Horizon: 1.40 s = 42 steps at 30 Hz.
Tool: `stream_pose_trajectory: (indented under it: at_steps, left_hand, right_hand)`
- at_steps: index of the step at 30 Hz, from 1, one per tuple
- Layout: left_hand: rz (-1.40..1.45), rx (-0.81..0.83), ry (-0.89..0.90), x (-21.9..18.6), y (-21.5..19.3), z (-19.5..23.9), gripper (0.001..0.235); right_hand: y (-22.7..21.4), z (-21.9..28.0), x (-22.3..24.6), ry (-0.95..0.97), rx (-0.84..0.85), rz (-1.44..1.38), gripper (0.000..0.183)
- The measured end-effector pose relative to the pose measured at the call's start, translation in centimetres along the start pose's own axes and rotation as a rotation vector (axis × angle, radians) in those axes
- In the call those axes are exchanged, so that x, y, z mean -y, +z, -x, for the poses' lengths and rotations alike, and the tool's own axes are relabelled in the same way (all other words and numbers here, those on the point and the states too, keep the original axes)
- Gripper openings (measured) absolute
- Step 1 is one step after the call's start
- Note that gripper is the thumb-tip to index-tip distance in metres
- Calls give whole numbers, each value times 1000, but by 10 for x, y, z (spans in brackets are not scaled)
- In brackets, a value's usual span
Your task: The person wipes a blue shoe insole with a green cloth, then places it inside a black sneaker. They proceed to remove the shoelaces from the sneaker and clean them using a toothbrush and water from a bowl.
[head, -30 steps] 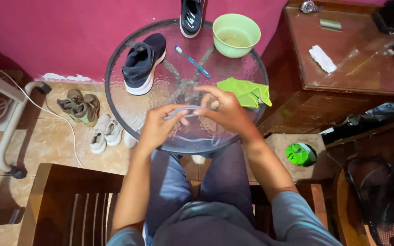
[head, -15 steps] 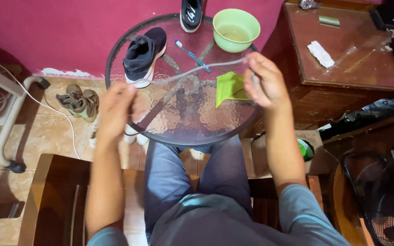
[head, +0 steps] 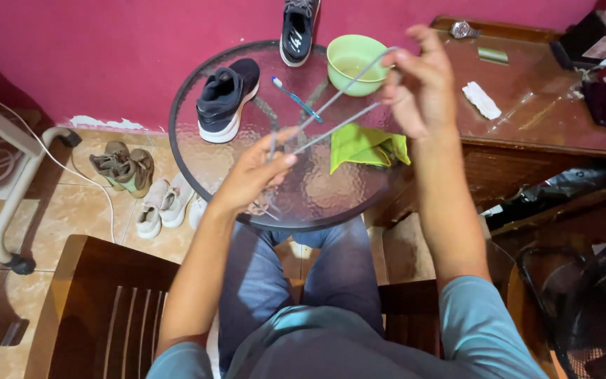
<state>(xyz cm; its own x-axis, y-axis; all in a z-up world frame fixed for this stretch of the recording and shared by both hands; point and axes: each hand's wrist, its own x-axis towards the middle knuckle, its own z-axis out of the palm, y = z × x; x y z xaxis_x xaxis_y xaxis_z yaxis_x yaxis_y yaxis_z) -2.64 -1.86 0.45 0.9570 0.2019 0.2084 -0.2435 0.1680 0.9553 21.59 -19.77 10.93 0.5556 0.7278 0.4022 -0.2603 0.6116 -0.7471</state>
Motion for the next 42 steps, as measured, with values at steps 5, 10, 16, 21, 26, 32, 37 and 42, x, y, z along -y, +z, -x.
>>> stream_pose_trajectory:
  at_steps: [5,10,16,21,26,32,37,42]
  left_hand:
    - [-215,-45,37,-41,-14,19,50]
    - [-328,-161,90,-56,-43,28,23]
    - [-549,-226,3,-66,-58,27,23]
    - [-522,-227,-83,-68,-65,22,25]
    - [-400,-250,-68,-63,-72,23,24]
    - [-429,-267,-65,-60,-83,25,22]
    - [-418,-264,-69,-64,-84,25,22]
    - [-428,-305,-77,-67,-88,25,21]
  right_hand:
    - [-11,14,14,-76,99,-11,53]
    - [-17,17,32,-122,-1,669,51]
    - [-30,15,41,243,268,1347,45]
    - [-57,12,32,212,407,1242,11]
    - [-97,10,14,92,211,379,11]
    - [-128,7,18,-156,125,14,17]
    - [-122,11,15,-224,104,-27,44]
    - [-80,18,11,208,-125,852,9]
